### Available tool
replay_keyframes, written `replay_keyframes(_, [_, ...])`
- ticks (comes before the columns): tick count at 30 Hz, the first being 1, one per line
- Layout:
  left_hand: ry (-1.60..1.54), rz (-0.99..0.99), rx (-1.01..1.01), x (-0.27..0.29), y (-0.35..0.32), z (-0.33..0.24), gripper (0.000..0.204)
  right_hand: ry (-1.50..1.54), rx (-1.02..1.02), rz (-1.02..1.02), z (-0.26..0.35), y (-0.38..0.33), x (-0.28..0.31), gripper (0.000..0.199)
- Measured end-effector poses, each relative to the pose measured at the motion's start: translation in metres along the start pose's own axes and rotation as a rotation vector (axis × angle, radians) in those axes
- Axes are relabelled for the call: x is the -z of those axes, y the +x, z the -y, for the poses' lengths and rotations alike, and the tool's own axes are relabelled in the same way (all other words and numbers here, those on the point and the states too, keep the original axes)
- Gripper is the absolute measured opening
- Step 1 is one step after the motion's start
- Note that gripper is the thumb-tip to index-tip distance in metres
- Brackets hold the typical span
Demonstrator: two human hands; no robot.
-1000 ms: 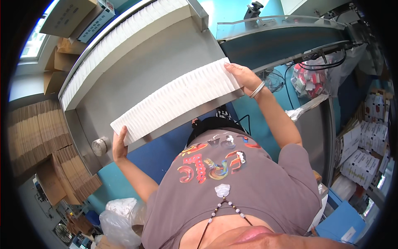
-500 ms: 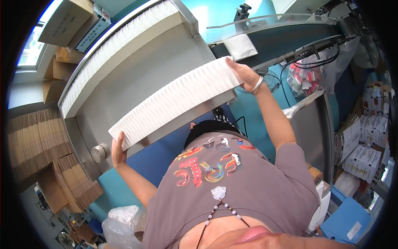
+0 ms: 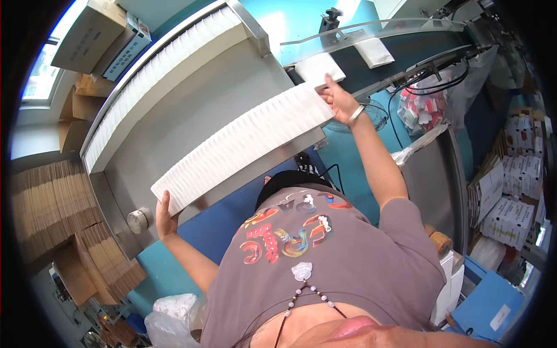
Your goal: The person places folded paper packets onto a moving conveyor belt, retrieves long stacks of folded paper from a machine track using cylindrical weights, loads them into a feed tray, and places more packets onto the conveyor belt.
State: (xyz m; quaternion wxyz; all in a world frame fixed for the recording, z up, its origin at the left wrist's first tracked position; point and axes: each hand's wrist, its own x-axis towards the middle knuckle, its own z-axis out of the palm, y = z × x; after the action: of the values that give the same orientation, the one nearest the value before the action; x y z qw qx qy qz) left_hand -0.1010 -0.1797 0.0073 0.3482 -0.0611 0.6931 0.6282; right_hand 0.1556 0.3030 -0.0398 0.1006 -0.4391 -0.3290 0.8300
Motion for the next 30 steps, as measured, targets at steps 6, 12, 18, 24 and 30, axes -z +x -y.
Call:
replay_keyframes(6, [0.044,0.007,-0.026,-0.007,0.000,0.000,0.063,-0.250,0.107,0.110,-0.007,-0.025,-0.026,0.049])
replay_keyframes(12, [0.038,0.003,-0.004,-0.008,-0.004,-0.003,0.070,-0.151,0.005,0.179,-0.001,-0.023,-0.024,0.045])
replay_keyframes(18, [0.023,0.013,-0.013,-0.011,-0.005,-0.002,0.070,-0.307,-0.025,0.188,0.004,-0.023,-0.019,0.042])
replay_keyframes(24, [0.030,-0.019,-0.019,-0.014,-0.004,0.000,0.064,0.205,0.034,0.066,-0.001,0.008,0.002,0.047])
replay_keyframes(30, [0.031,-0.005,-0.019,-0.014,-0.002,0.000,0.065,-0.088,0.072,0.113,-0.004,-0.016,-0.022,0.046])
